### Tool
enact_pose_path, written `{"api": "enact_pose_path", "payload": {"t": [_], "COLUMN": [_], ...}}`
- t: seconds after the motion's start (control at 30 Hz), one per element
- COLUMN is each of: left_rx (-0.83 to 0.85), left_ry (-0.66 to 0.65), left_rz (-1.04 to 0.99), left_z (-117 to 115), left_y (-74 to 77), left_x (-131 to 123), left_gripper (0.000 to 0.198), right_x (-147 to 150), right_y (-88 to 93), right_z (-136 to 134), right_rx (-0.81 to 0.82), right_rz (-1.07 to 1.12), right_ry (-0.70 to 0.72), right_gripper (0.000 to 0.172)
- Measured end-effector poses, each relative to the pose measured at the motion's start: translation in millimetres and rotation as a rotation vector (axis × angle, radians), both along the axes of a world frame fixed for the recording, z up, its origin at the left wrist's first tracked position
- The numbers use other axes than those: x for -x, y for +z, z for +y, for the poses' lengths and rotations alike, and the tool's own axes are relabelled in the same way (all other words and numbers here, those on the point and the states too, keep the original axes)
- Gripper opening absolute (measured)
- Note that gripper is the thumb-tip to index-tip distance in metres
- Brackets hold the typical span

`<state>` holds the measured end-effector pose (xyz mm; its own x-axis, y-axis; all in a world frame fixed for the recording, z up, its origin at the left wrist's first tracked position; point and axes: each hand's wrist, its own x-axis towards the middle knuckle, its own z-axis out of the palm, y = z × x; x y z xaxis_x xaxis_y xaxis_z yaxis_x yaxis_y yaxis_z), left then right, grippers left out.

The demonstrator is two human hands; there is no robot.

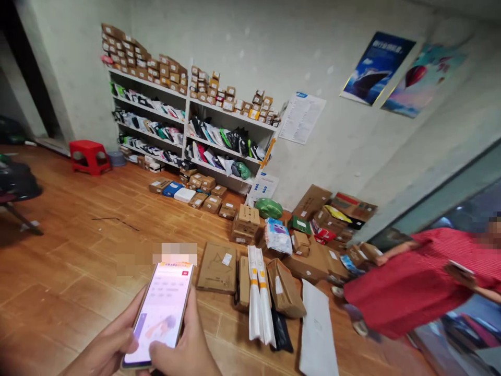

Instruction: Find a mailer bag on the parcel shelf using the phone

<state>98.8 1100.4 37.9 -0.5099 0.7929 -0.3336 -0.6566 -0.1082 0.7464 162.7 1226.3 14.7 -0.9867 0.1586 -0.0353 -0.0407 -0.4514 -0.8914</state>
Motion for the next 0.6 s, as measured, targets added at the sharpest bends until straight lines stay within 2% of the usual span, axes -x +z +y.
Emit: {"api": "enact_pose_path", "payload": {"t": [0.13, 0.23, 0.37, 0.6], "left_rx": [-0.008, -0.018, -0.023, 0.01], "left_ry": [0.067, 0.094, 0.108, 0.131], "left_rz": [0.033, 0.044, 0.045, 0.11], "left_z": [-6, -9, -11, -12], "left_y": [-9.6, -19.0, -27.7, -26.2], "left_x": [35, 74, 143, 276], "left_gripper": [0.092, 0.092, 0.099, 0.103], "right_x": [43, 84, 156, 300], "right_y": [-7.6, -12.6, -21.9, -32.2], "right_z": [-1, 1, 3, -3], "right_rx": [-0.006, 0.024, -0.012, 0.005], "right_rz": [0.053, 0.012, -0.063, 0.016], "right_ry": [0.06, 0.09, 0.049, 0.077], "right_gripper": [0.081, 0.067, 0.053, 0.057]}}
